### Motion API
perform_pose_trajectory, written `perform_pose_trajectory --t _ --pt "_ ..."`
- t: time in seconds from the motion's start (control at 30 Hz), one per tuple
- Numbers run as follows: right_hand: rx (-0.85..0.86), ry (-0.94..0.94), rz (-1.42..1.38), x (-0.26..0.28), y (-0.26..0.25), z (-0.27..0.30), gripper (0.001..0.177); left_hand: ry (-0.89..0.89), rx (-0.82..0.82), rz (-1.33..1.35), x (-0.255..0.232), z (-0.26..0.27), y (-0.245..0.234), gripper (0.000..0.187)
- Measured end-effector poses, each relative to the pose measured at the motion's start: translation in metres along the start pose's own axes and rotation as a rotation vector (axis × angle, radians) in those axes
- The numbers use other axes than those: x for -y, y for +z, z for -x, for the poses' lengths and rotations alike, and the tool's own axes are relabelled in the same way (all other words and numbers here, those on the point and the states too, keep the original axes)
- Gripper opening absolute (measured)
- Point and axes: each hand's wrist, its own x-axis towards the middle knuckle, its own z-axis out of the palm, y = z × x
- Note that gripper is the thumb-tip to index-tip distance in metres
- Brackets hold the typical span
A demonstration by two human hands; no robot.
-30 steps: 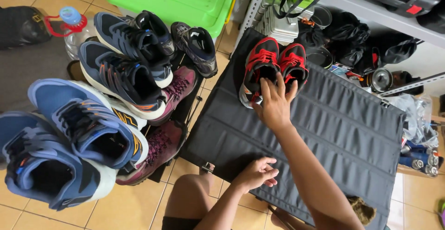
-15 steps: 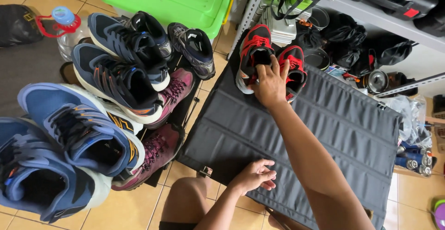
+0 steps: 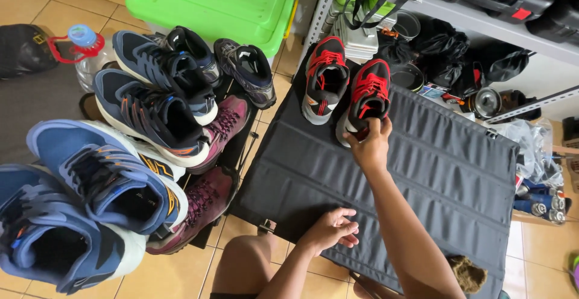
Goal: Cleaning a red sneaker by brushing the sole and sides to remove dirt.
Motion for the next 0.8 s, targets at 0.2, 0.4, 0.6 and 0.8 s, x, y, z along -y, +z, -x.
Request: perform_pose_trajectory --t 0.2,0.4,0.6,0.8 --pt "0.009 -0.044 -0.046 0.024 0.005 -0.009 0.069 -0.001 0.001 0.029 0.002 -0.002 -0.001 0.061" --pt "0.067 0.014 -0.093 0.04 0.008 -0.022 0.075 0.026 0.03 0.101 0.017 -0.012 -0.008 0.059" --pt "-0.037 -0.372 0.027 -0.009 -0.013 0.024 0.094 0.018 0.037 0.097 0.008 -0.007 -0.007 0.056" --pt "-0.064 -0.101 0.469 -0.119 -0.108 0.126 0.064 0.032 0.028 0.112 0.014 -0.006 -0.011 0.063"
